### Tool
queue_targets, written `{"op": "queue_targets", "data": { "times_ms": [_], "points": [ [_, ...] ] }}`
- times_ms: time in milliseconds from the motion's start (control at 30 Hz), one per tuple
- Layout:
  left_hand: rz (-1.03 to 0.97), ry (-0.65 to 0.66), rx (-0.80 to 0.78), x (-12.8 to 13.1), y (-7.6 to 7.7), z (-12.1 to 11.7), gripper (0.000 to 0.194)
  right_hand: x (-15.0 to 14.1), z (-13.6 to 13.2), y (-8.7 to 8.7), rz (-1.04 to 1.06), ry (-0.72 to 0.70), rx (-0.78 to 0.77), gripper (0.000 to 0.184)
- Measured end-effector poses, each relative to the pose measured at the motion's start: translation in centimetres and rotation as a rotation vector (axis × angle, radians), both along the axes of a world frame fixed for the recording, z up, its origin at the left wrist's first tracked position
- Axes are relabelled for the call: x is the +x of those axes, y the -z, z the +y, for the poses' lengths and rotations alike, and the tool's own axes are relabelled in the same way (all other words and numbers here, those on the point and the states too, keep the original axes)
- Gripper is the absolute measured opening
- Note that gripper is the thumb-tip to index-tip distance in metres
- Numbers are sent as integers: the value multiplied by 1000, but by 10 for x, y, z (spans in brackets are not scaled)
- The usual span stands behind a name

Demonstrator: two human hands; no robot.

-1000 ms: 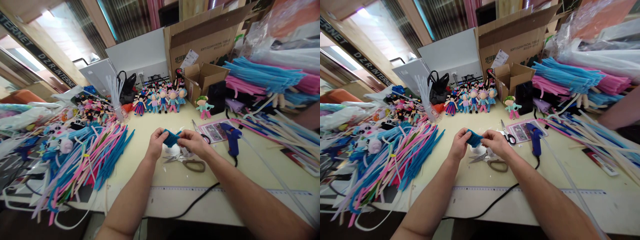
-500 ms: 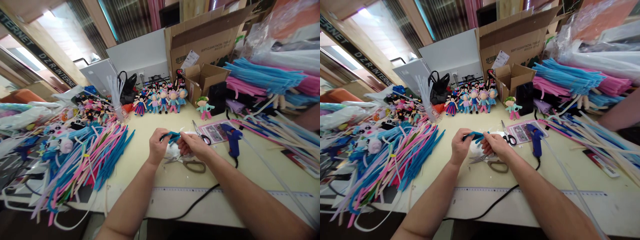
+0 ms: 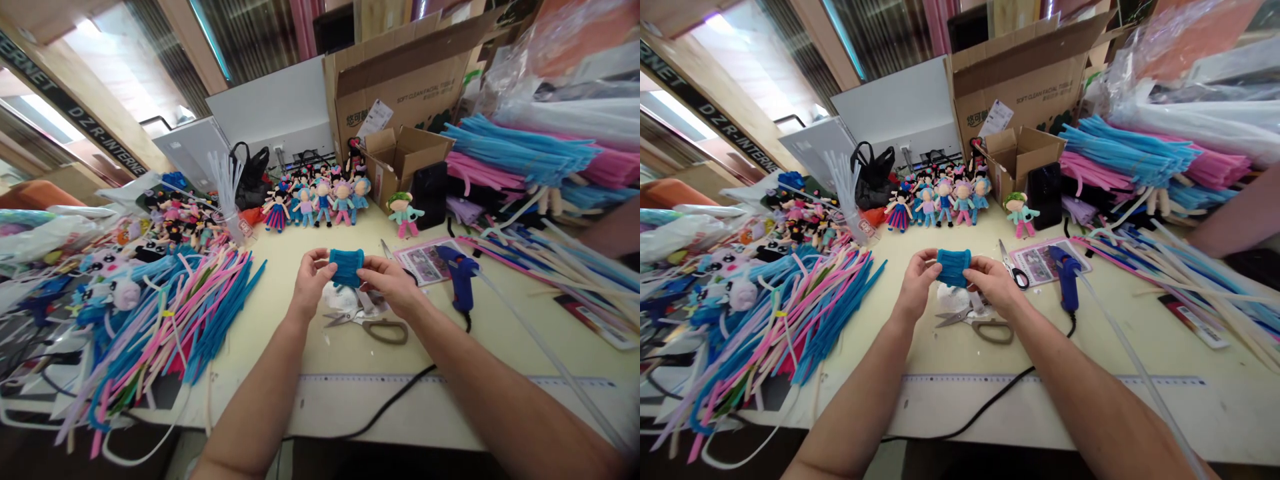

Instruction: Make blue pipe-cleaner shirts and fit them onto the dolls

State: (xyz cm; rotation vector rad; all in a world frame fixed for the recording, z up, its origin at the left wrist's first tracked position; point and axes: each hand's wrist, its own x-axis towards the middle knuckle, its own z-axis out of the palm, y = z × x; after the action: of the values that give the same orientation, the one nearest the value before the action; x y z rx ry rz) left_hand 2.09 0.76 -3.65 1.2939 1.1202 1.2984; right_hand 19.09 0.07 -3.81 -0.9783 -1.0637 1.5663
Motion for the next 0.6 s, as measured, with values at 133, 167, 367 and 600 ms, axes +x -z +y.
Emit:
{"op": "queue_targets", "data": {
  "times_ms": [133, 167, 367, 600],
  "points": [
    [-76, 179, -247, -1, 7, 3, 41, -5, -4, -2, -55, -23, 38, 26],
    [-72, 174, -241, -1, 7, 3, 39, -6, -4, -1, -63, -20, 33, 27],
    [-137, 101, -211, 2, 8, 2, 36, -9, -3, 5, -102, -34, 20, 28],
    [-187, 161, -286, 3, 9, 1, 40, -13, -3, 4, -138, 36, 126, 20]
  ]
}}
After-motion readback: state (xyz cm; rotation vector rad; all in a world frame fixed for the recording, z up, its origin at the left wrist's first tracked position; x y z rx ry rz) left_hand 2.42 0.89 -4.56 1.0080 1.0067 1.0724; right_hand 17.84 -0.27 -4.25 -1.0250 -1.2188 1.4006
